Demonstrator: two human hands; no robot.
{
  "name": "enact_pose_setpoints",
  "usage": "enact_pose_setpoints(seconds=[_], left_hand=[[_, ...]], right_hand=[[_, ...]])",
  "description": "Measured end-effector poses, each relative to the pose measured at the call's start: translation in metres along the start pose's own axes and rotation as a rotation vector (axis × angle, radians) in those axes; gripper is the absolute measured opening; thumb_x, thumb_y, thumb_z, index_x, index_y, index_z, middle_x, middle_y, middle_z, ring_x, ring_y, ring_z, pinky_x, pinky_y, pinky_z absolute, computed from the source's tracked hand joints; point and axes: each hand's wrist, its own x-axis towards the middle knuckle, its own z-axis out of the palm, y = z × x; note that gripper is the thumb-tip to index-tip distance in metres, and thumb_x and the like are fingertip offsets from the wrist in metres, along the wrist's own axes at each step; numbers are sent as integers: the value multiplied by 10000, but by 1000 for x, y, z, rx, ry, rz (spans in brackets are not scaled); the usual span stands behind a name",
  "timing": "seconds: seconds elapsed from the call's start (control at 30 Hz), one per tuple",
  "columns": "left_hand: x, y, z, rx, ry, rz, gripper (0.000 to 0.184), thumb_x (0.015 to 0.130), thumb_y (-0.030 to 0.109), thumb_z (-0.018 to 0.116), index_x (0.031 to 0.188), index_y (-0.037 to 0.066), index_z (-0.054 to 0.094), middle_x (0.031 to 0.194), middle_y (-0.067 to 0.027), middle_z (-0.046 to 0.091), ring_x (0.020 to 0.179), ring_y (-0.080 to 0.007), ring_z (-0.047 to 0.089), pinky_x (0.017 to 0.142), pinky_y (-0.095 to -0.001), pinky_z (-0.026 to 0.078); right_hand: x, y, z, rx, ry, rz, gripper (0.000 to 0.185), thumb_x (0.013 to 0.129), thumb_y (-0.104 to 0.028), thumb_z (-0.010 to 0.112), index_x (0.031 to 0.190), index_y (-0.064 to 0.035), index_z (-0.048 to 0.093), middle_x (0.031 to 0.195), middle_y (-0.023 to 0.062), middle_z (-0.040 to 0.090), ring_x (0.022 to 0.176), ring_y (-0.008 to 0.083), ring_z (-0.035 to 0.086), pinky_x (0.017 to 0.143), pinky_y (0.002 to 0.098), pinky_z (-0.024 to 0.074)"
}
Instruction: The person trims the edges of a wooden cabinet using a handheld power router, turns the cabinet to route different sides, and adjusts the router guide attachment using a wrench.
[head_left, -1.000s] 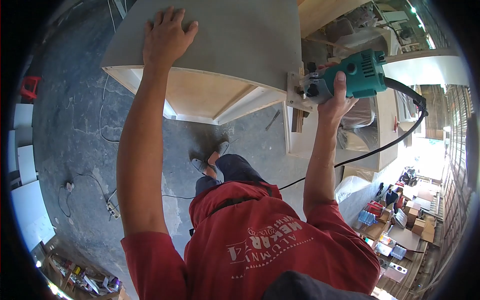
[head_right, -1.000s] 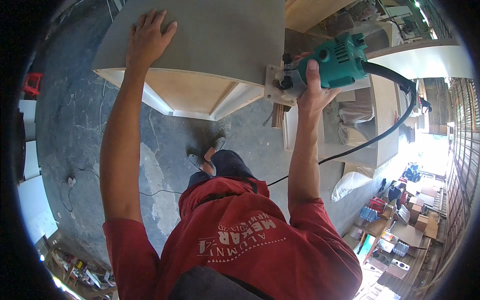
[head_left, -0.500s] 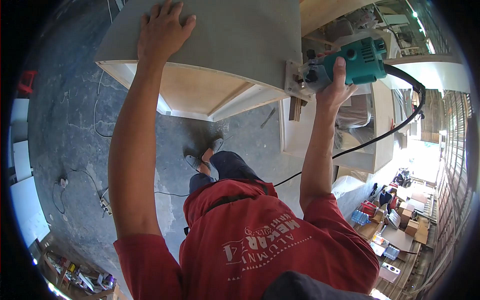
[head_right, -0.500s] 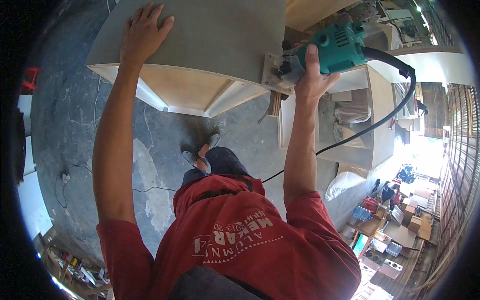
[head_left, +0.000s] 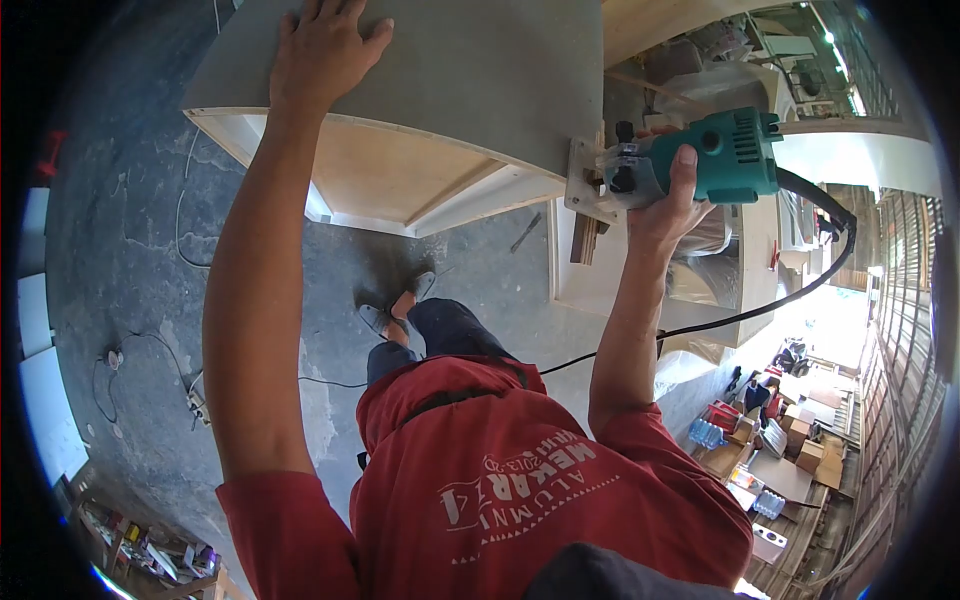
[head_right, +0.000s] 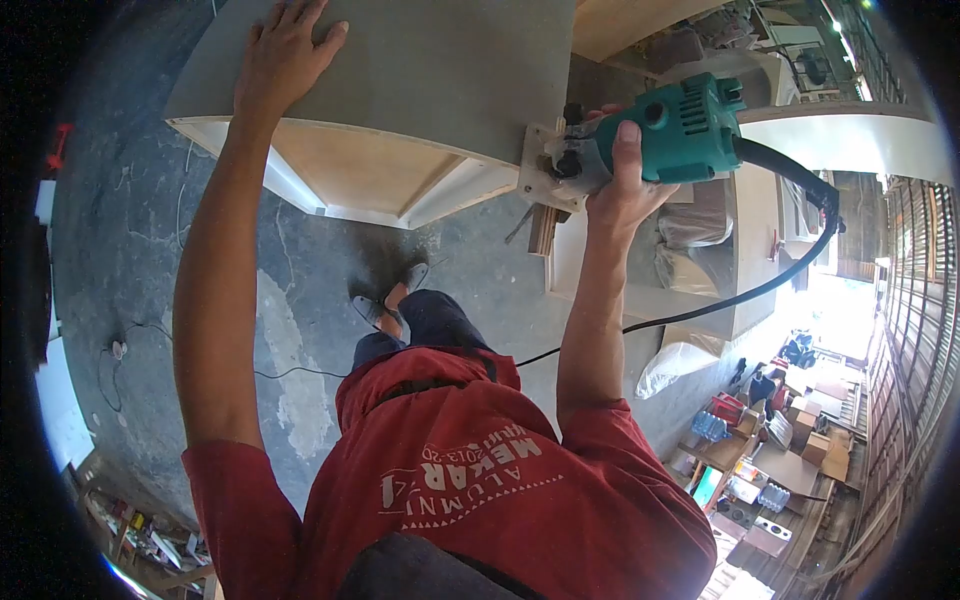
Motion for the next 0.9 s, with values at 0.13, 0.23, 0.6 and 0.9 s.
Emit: enact_pose_setpoints(seconds=[0.13,0.23,0.6,0.9], left_hand=[[-1,0,-1,-10,35,31,534,964,395,615,1355,31,597,1414,-185,566,1366,-364,488,1149,-537,369],[0,1,1,6,26,14,529,958,385,632,1345,26,599,1413,-190,562,1359,-367,491,1138,-537,379],[0,-2,0,16,-45,-7,554,992,412,585,1386,23,573,1460,-190,534,1399,-368,459,1173,-540,349],[-3,2,-12,-10,-99,-44,573,1007,423,558,1438,46,545,1519,-174,501,1456,-359,407,1219,-534,307]], right_hand=[[-2,0,-2,6,-9,-25,463,852,-223,787,1167,49,583,908,167,707,797,253,714,764,397,606],[-4,0,-2,-13,-13,-10,468,853,-219,782,1183,42,577,912,168,706,800,257,715,766,399,610],[-2,4,-1,0,-31,-37,449,853,-232,791,1151,41,595,908,166,715,797,251,713,764,398,603],[14,9,-1,-34,-10,-38,438,864,-223,796,1157,39,602,903,161,721,792,243,708,744,367,577]])
